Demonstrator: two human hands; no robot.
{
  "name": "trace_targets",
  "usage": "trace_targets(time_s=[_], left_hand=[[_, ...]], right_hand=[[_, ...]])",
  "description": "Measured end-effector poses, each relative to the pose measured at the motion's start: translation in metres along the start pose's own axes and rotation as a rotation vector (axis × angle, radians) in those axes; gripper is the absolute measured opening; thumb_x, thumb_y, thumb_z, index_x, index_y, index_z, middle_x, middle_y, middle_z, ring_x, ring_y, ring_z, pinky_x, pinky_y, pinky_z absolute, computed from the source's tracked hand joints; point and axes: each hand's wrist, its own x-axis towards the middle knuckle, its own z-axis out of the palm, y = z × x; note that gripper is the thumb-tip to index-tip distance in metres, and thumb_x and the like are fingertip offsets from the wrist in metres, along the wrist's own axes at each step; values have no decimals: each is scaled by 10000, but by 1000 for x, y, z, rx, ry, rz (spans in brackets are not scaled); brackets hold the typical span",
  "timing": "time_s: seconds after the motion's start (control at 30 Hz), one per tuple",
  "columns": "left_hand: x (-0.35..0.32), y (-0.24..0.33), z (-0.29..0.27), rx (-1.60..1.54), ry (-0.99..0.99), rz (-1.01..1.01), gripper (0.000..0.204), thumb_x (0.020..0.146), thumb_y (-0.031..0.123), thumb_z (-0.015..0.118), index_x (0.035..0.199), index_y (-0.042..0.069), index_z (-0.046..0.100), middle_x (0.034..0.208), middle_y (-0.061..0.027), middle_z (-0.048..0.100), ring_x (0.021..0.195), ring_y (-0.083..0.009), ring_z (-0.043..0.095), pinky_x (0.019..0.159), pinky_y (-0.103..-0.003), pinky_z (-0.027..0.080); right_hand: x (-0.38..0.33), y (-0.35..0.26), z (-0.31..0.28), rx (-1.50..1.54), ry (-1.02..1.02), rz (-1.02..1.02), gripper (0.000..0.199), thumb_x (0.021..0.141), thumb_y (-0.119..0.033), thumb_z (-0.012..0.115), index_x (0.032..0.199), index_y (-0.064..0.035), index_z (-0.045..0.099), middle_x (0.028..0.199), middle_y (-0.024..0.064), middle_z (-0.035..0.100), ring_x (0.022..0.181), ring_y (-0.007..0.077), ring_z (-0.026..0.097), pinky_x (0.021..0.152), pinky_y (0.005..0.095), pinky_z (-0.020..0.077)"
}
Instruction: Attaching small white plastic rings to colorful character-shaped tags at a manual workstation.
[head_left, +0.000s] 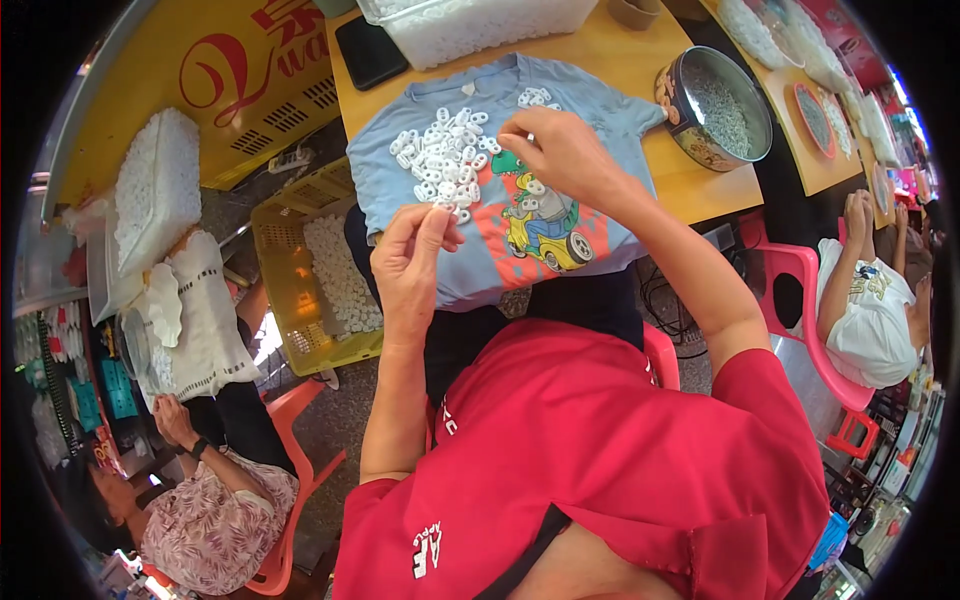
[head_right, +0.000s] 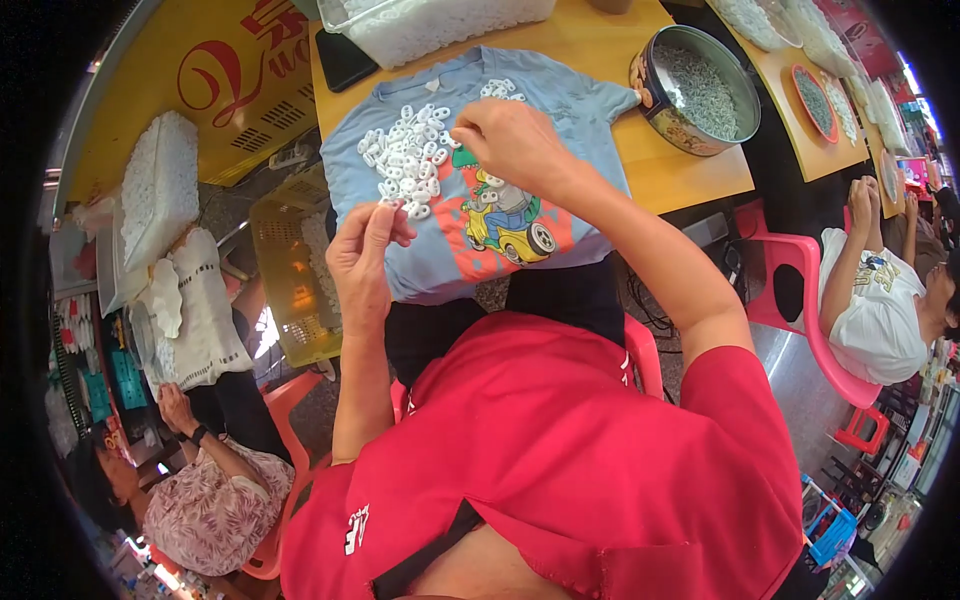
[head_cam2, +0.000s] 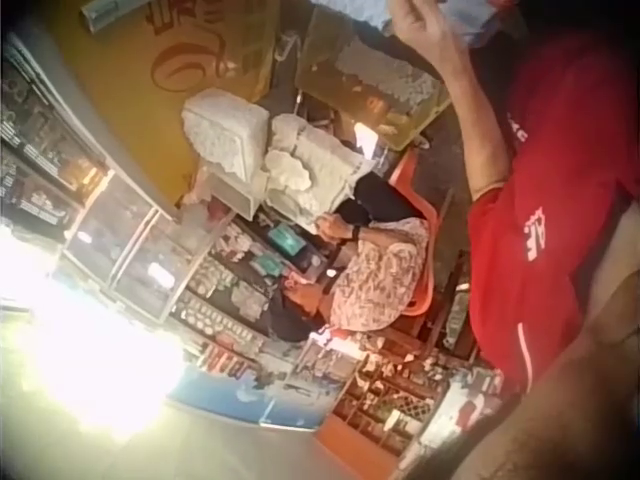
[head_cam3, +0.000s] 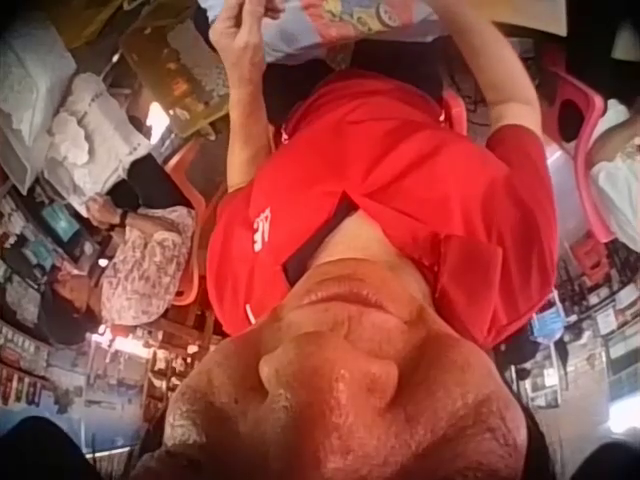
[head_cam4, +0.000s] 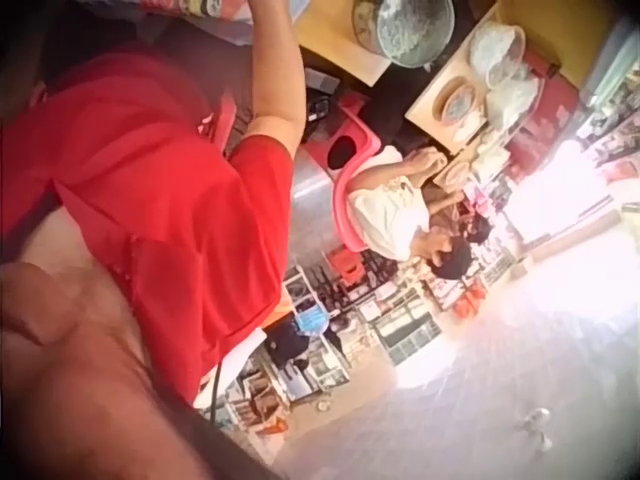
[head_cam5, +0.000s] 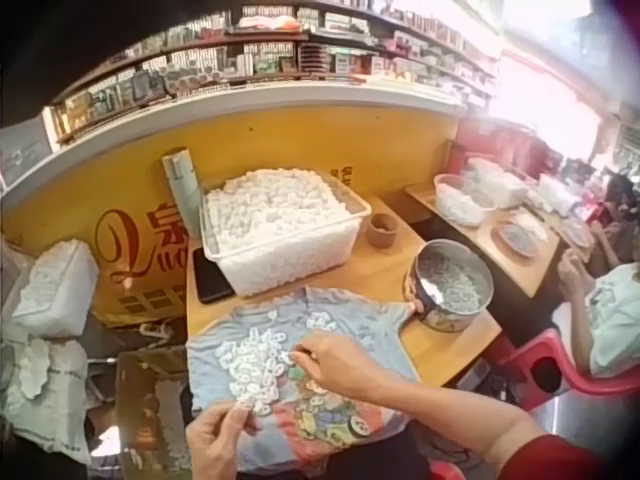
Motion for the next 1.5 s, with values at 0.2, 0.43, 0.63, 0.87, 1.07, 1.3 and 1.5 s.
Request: trace_targets(time_s=[0.2, 0.43, 0.63, 0.87, 1.07, 1.3, 1.5], left_hand=[[-5, 1, -12, -136, 78, -26, 156, 970, 108, 598, 1013, -31, 655, 859, -66, 656, 705, -115, 613, 658, -254, 494], [3, -2, -4, -188, 46, -70, 170, 972, 128, 600, 1005, -33, 643, 848, -70, 661, 700, -115, 617, 653, -253, 495], [13, 9, 13, -171, -18, -48, 170, 983, 143, 587, 975, -22, 625, 808, -49, 649, 697, -101, 608, 650, -241, 485], [24, 29, 46, -254, -134, -42, 175, 985, 145, 582, 993, -25, 617, 777, -47, 635, 698, -94, 590, 649, -234, 478], [27, 36, 60, -285, -178, -29, 181, 988, 152, 579, 990, -26, 611, 787, -52, 636, 696, -103, 599, 644, -235, 479], [28, 37, 66, -233, -152, -32, 179, 988, 154, 576, 976, -23, 604, 785, -52, 634, 694, -102, 599, 640, -235, 479], [30, 32, 63, -230, -135, -35, 177, 986, 155, 577, 964, -19, 600, 774, -46, 627, 686, -96, 590, 638, -229, 474]], right_hand=[[8, 1, 22, -212, -28, 70, 201, 845, -209, 670, 919, -22, 666, 875, 128, 678, 807, 318, 650, 719, 423, 503], [8, 11, 24, -4, 2, 97, 214, 840, -167, 694, 977, -7, 661, 857, 115, 682, 780, 250, 666, 685, 353, 515], [-5, -19, -20, 1081, -49, 443, 238, 917, -158, 671, 1093, 1, 651, 832, -17, 608, 672, 40, 540, 597, 202, 462], [-28, -40, -40, 1357, -78, 530, 257, 943, -163, 632, 1158, -24, 620, 869, -20, 590, 684, 44, 543, 612, 221, 470], [-35, -47, -47, 1432, -80, 530, 260, 950, -169, 620, 1169, -29, 615, 880, -19, 591, 685, 48, 548, 623, 229, 476], [-38, -48, -44, 1353, -8, 412, 250, 957, -162, 608, 1157, -13, 622, 829, 0, 595, 676, 68, 562, 621, 232, 477], [-37, -49, -44, 1269, 24, 369, 243, 964, -160, 599, 1150, -5, 623, 827, 8, 593, 674, 72, 565, 625, 225, 481]])
